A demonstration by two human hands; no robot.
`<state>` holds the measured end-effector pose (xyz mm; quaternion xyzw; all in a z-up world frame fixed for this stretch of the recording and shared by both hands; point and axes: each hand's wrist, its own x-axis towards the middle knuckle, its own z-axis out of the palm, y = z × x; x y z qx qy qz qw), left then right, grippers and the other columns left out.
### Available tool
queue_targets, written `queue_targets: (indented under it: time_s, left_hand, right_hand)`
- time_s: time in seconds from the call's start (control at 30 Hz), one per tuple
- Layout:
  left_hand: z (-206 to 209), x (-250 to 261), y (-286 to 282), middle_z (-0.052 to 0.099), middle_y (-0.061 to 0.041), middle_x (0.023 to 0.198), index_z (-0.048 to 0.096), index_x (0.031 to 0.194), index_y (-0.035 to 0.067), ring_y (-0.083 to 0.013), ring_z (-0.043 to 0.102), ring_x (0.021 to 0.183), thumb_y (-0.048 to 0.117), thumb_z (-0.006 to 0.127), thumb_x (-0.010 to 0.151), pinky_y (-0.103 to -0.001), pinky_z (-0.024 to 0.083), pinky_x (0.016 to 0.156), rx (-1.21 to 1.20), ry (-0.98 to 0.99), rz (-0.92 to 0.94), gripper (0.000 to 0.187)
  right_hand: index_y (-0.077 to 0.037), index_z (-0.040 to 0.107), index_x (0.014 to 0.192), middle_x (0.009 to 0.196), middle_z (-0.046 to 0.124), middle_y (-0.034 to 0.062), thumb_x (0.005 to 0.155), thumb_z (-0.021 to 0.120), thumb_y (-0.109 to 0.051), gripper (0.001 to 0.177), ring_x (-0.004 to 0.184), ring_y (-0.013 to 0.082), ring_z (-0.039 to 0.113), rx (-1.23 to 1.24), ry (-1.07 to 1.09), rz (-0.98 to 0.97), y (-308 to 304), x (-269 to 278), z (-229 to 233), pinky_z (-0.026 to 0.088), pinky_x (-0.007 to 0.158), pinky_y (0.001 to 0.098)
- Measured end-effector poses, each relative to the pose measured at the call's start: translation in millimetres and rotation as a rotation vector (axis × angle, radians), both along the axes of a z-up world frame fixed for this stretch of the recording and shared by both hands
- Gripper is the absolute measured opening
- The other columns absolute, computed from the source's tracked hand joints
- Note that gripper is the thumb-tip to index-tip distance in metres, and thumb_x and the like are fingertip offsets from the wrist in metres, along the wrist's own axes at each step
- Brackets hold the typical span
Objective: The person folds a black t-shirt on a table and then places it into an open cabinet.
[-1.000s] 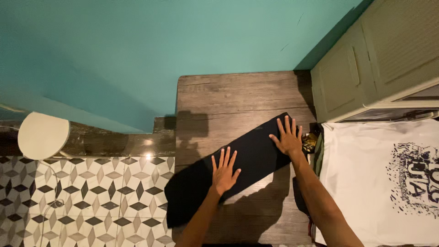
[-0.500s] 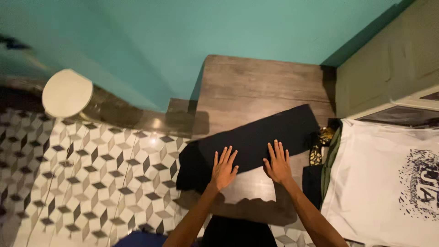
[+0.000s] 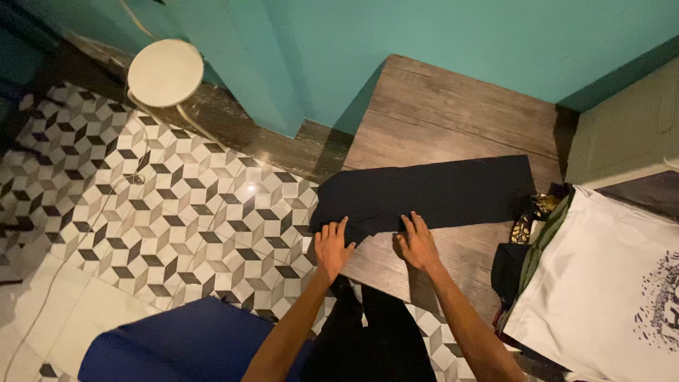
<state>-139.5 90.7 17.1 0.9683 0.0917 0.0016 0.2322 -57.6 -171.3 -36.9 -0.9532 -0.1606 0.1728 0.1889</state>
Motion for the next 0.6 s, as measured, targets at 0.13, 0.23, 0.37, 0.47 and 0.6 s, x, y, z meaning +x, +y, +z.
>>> queue_targets:
  time_s: [0.13,0.23,0.37,0.47,0.6]
  left_hand:
    - [-12,-21,9,0.059,-0.006,0.115,0.065,0.119,0.017,-0.0287,0.056,0.114,0.031,0.089,0.072,-0.043,0.044,0.098,0.005,-0.028,0.062,0.054]
    - [-19,-33,13,0.06,-0.008,0.117,0.066,0.112,0.015,-0.0296,0.056,0.117,0.03,0.089,0.074,-0.044,0.045,0.103,-0.037,-0.05,0.08,0.047]
    - [-21,-37,10,0.064,-0.01,0.115,0.065,0.124,0.008,-0.0349,0.058,0.117,0.031,0.09,0.071,-0.048,0.043,0.104,-0.13,-0.17,0.18,0.063]
    - [-24,-32,5,0.067,-0.008,0.113,0.066,0.126,0.011,-0.031,0.063,0.113,0.033,0.088,0.073,-0.047,0.046,0.101,-0.226,-0.045,0.3,0.061]
    - [-25,-23,-2,0.066,-0.004,0.11,0.07,0.106,0.016,-0.0277,0.065,0.108,0.032,0.085,0.077,-0.043,0.051,0.09,-0.278,0.067,0.373,0.036]
  right_hand:
    - [-0.013,0.04,0.154,0.162,0.034,0.0158,0.097,0.062,-0.03,0.063,0.148,0.0369,0.038,0.192,-0.015,-0.013,29,-14,17,0.036,0.12,0.0458]
    - [-0.014,0.04,0.154,0.162,0.035,0.0142,0.096,0.064,-0.027,0.063,0.146,0.0368,0.039,0.208,0.061,-0.035,49,-21,39,0.038,0.117,0.0446]
    - [-0.016,0.037,0.155,0.164,0.032,0.0115,0.091,0.068,-0.026,0.073,0.142,0.0367,0.041,0.205,0.055,0.041,68,-22,62,0.04,0.113,0.0456]
    - [-0.018,0.036,0.156,0.161,0.037,0.0109,0.087,0.073,-0.027,0.079,0.137,0.0363,0.045,0.212,0.045,0.1,72,-22,68,0.043,0.111,0.0455]
    - [-0.021,0.037,0.156,0.145,0.046,0.0155,0.086,0.077,-0.033,0.081,0.13,0.0367,0.049,0.147,0.034,0.135,77,-20,69,0.046,0.104,0.0462]
